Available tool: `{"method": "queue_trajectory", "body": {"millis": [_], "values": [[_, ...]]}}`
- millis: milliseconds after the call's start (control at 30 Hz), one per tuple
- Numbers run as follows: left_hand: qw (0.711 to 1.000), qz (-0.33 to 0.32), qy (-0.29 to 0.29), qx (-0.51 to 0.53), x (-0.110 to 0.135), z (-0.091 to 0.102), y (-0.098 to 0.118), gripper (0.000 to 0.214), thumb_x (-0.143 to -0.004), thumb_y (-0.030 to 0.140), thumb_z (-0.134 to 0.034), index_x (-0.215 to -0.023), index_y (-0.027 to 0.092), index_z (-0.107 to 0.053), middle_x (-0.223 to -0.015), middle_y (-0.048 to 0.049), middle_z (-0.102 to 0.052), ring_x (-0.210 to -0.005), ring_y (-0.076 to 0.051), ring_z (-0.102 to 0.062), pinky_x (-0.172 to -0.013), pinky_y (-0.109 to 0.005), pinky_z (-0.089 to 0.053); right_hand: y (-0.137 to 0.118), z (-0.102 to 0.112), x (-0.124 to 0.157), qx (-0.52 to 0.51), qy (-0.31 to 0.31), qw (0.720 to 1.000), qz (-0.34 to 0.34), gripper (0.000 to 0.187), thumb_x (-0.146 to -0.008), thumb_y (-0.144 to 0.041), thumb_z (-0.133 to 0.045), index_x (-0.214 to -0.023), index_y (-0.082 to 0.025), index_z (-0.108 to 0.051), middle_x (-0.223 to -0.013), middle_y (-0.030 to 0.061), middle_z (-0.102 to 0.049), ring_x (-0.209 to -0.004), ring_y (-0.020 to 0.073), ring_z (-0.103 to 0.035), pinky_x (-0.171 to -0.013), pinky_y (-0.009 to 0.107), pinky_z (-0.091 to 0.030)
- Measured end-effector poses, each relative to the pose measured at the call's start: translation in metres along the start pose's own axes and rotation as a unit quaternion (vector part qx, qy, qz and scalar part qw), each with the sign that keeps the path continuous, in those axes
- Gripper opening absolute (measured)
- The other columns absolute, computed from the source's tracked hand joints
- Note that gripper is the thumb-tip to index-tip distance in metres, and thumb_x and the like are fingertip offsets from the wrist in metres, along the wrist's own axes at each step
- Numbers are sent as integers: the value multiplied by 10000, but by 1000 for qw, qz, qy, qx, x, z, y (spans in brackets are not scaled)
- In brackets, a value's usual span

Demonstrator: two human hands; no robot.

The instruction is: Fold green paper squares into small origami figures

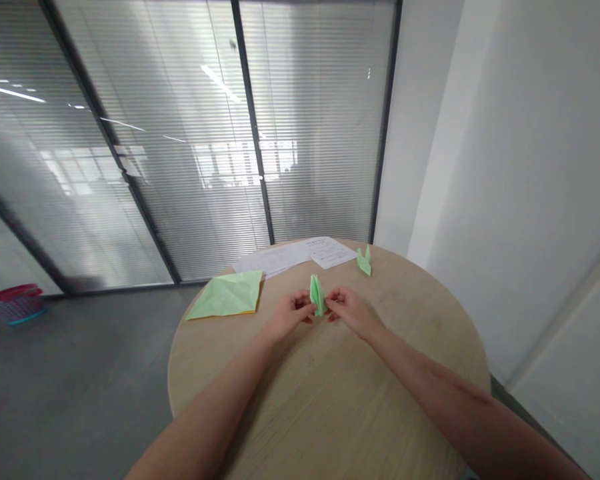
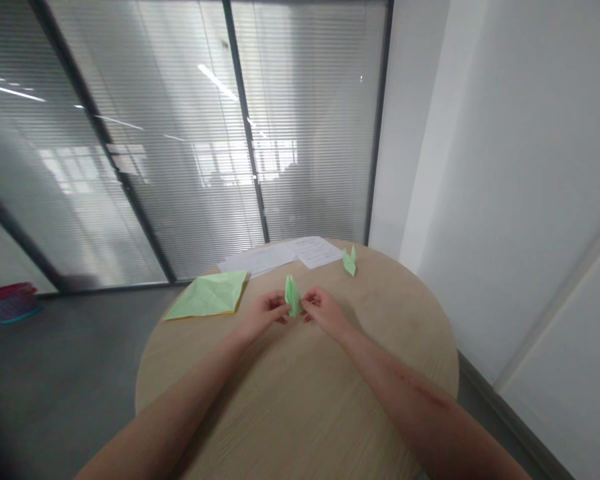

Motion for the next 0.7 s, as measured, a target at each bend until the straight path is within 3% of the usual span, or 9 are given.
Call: {"method": "queue_trajectory", "body": {"millis": [167, 333, 500, 633, 700], "values": [[1000, -11, 10, 7, -1, 3, 0, 381, -770, 401, -707, -1046, 142, -668, -931, -80, -708, -799, -188, -651, -638, -283, -545, 0, -14, 3, 21, -68, 997, -4, 350, -755, -498, -677, -835, -162, -617, -793, 37, -637, -735, 162, -630, -626, 289, -541], [1000, -16, 18, 2, -2, 7, -3, 336, -765, 414, -716, -956, 140, -685, -898, -73, -711, -778, -178, -649, -644, -279, -543, 0, -20, 6, 31, -94, 995, -5, 389, -817, -534, -601, -906, -160, -655, -852, 57, -643, -812, 179, -634, -606, 270, -538], [996, -40, 48, -58, -1, 12, 3, 292, -748, 419, -730, -811, 137, -692, -766, -48, -682, -688, -151, -621, -624, -264, -522, 1, -21, 7, 44, -101, 994, -1, 358, -755, -449, -702, -978, -178, -630, -905, 53, -661, -794, 162, -626, -606, 255, -538], [985, -85, 93, -116, 4, 18, 18, 223, -737, 370, -743, -794, 155, -725, -1026, -107, -679, -935, -217, -639, -687, -273, -529, 2, -18, 5, 60, -79, 995, -1, 379, -721, -364, -732, -1036, -183, -627, -914, 51, -667, -770, 161, -624, -589, 252, -538], [986, -89, 88, -113, 5, 16, 20, 211, -741, 356, -741, -831, 165, -734, -1136, -118, -662, -1021, -243, -628, -732, -298, -540, 1, -17, 5, 66, -73, 995, 1, 392, -723, -348, -721, -1068, -187, -627, -920, 51, -668, -781, 167, -625, -588, 255, -541]]}}
Point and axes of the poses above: each hand's wrist, its own x-axis away from the middle knuckle, its own z-axis out of the back of the hand, y = z × x, the point moved 10 cm from there along -x, towards the middle knuckle
